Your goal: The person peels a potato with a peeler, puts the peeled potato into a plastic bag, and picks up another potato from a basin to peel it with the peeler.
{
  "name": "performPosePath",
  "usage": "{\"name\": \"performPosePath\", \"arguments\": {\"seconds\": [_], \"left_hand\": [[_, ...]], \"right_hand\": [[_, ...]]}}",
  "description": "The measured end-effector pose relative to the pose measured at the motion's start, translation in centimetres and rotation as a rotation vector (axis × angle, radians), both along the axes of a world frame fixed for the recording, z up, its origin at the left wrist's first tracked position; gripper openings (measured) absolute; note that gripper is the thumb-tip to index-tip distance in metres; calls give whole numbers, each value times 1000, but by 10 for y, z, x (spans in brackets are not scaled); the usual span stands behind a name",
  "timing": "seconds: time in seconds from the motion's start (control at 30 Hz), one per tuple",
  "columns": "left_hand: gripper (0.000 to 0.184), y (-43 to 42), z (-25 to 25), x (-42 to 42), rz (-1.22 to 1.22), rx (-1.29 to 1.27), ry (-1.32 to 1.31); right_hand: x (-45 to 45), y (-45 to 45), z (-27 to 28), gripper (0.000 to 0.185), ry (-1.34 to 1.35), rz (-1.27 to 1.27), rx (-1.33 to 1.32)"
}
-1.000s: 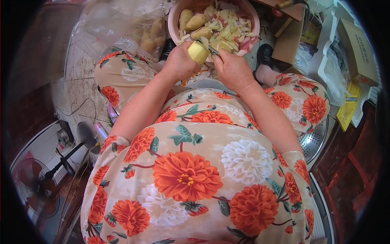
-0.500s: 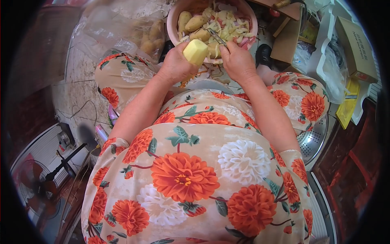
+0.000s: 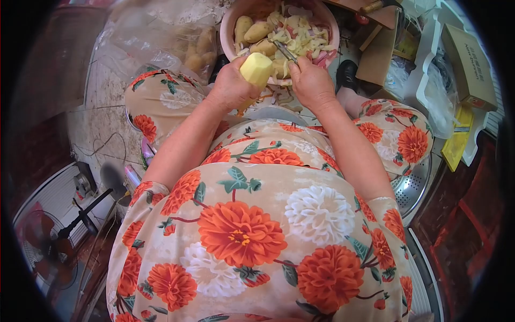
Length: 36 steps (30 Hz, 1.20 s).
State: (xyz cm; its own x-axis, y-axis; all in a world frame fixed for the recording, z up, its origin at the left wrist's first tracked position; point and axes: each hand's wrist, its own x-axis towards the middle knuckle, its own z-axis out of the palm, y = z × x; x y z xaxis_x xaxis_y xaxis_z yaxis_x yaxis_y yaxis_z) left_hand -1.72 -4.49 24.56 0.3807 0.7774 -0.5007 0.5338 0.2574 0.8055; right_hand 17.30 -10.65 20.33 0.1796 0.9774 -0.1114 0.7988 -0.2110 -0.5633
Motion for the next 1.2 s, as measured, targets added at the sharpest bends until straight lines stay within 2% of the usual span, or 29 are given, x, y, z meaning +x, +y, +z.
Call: {"name": "performPosePath", "arguments": {"seconds": [0.13, 0.2, 0.3, 0.37, 0.4, 0.47, 0.53, 0.7, 0.8, 0.97, 1.13, 1.2], "left_hand": [[66, 0, -3, 3, -31, 26, 54], [65, 0, -10, 4, 25, -70, 25], [66, -2, -11, 2, 88, -184, -102], [66, -6, -4, 1, 64, -156, -121], [67, -7, -1, 2, 34, -128, -138], [67, 1, -3, -2, 62, -125, -150], [67, 0, -5, -2, 92, -134, -162], [63, 0, -7, 4, 3, -26, -17], [66, 2, -1, 7, -31, -73, 130], [69, -4, -5, 6, -74, -45, -10], [70, 2, -10, 2, -23, -54, 18], [58, 0, -17, 2, 7, 3, -18]], "right_hand": [[-9, -11, 28, 26, 30, 54, 30], [-17, -16, 41, 31, 64, 155, -65], [-20, -16, 28, 30, 2, 165, -34], [1, -12, -14, 30, -43, 130, -94], [6, -9, -14, 30, -87, 89, -153], [3, -2, -17, 30, -71, 44, -100], [-1, -1, -3, 29, -53, 2, -59], [-15, -14, 32, 27, 100, 152, 2], [-20, -12, 35, 27, 27, 206, -44], [9, -4, -13, 26, -42, 98, -88], [-1, 0, 6, 25, -29, 42, -30], [-3, -5, 14, 26, 8, 53, -41]]}}
